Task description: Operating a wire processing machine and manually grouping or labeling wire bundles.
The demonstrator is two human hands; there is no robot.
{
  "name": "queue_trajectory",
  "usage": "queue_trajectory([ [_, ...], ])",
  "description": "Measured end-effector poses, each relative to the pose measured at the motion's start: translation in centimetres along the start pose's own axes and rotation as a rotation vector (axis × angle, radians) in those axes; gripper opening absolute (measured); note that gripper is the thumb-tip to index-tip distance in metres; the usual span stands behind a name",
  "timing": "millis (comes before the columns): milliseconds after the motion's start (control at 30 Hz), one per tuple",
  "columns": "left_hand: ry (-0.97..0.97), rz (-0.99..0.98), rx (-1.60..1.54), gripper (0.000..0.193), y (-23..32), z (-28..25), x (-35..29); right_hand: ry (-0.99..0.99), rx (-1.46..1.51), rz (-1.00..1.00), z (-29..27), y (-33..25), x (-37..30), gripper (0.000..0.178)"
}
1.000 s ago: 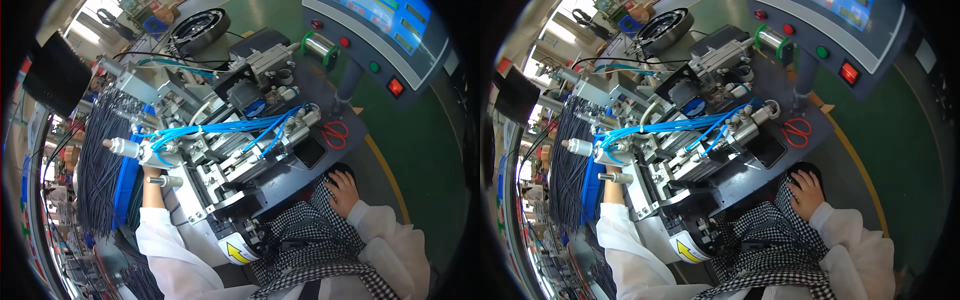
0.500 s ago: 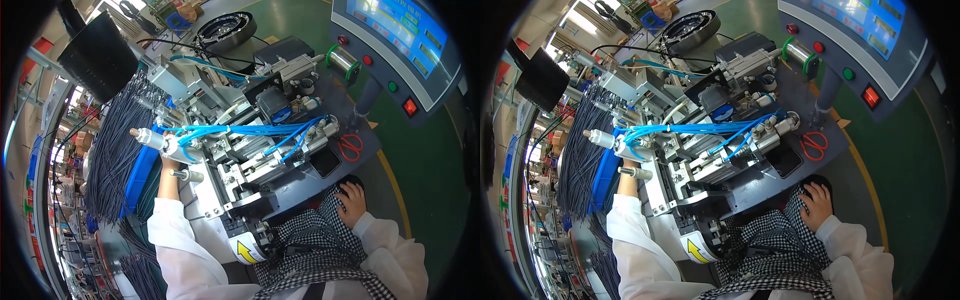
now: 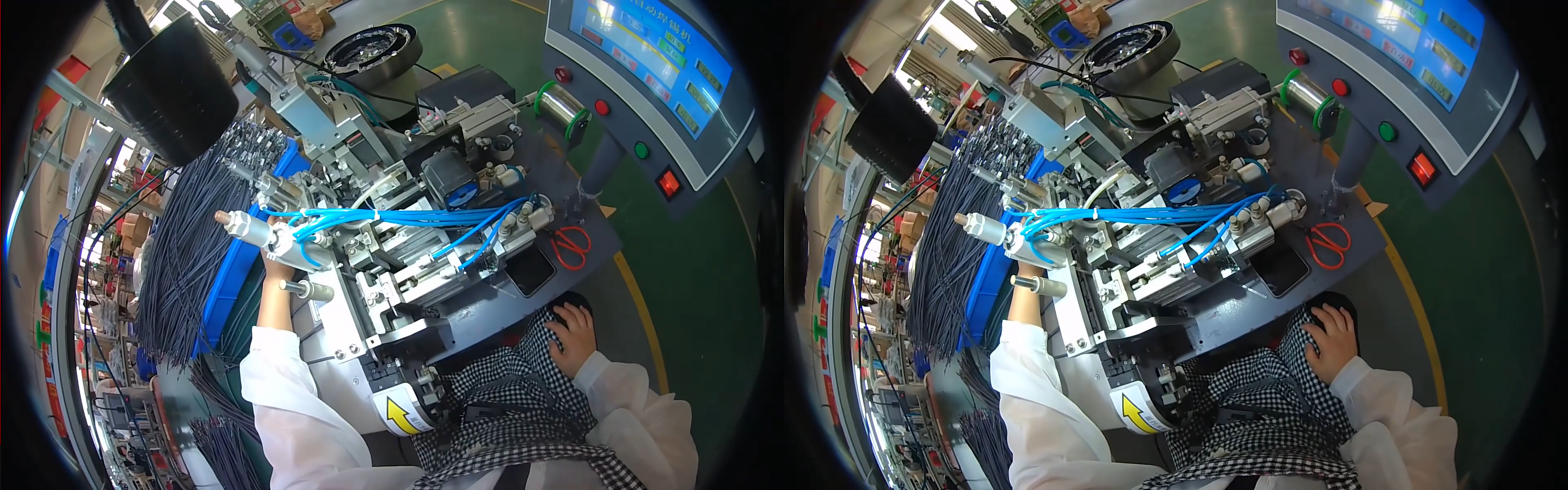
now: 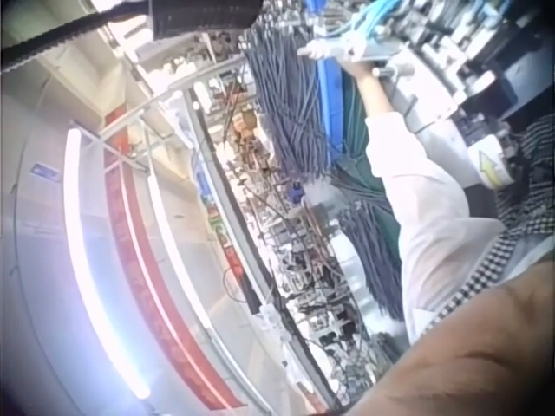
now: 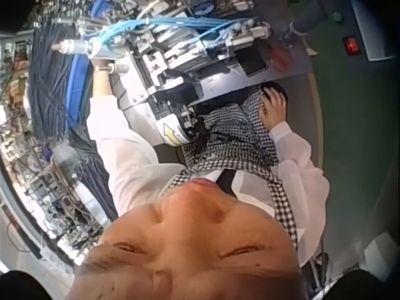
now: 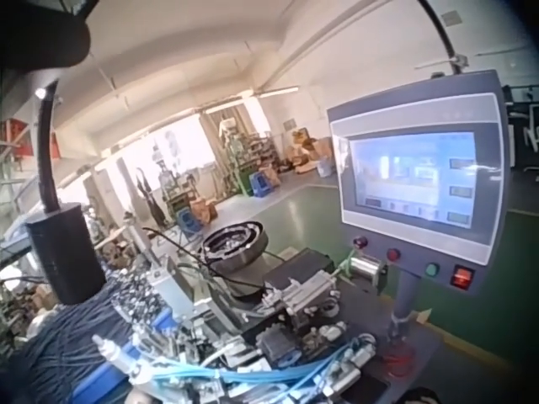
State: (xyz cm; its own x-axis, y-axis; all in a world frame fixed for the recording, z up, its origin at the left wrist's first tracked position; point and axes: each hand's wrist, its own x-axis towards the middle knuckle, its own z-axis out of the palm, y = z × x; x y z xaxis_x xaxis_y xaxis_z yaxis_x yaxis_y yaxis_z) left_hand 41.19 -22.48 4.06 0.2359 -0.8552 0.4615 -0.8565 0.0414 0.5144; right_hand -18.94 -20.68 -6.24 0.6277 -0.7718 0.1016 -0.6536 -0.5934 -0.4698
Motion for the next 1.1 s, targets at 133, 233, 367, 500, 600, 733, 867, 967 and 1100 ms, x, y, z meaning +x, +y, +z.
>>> queue_trajectory([
  [133,-0.007,-0.021,0.072,0.042,1.3,-0.2,0.2,-0.014,0.002,0.004,-0.1,-0.1,-0.2,0.037],
  [233,0.028,0.053,0.194,0.037,0.3,0.0,0.1,-0.017,0.008,0.012,-0.1,0.0,-0.4,0.036],
  [367,0.103,0.160,0.338,0.029,-0.9,-0.1,0.0,-0.018,0.003,-0.005,0.3,-0.2,-0.3,0.036],
  [500,0.067,0.016,0.268,0.023,1.5,0.6,0.9,-0.028,-0.023,0.014,0.2,-0.1,0.0,0.035],
  [600,0.069,-0.008,0.361,0.023,1.9,0.8,1.3,-0.028,-0.043,0.005,0.5,-0.3,0.1,0.034],
  [733,0.188,0.072,0.374,0.024,1.6,0.5,0.6,-0.029,-0.046,-0.003,0.7,-0.7,0.0,0.033],
  [867,0.222,0.036,0.293,0.024,2.2,1.5,0.4,-0.022,-0.042,0.020,0.7,-0.4,-0.2,0.035],
  [967,0.239,-0.105,0.095,0.022,3.1,1.5,0.1,-0.012,-0.036,0.029,0.6,-0.5,-0.2,0.035],
  [1100,0.160,0.087,0.316,0.017,4.5,0.5,0.3,0.001,-0.034,0.020,0.3,-0.5,-0.1,0.032],
])
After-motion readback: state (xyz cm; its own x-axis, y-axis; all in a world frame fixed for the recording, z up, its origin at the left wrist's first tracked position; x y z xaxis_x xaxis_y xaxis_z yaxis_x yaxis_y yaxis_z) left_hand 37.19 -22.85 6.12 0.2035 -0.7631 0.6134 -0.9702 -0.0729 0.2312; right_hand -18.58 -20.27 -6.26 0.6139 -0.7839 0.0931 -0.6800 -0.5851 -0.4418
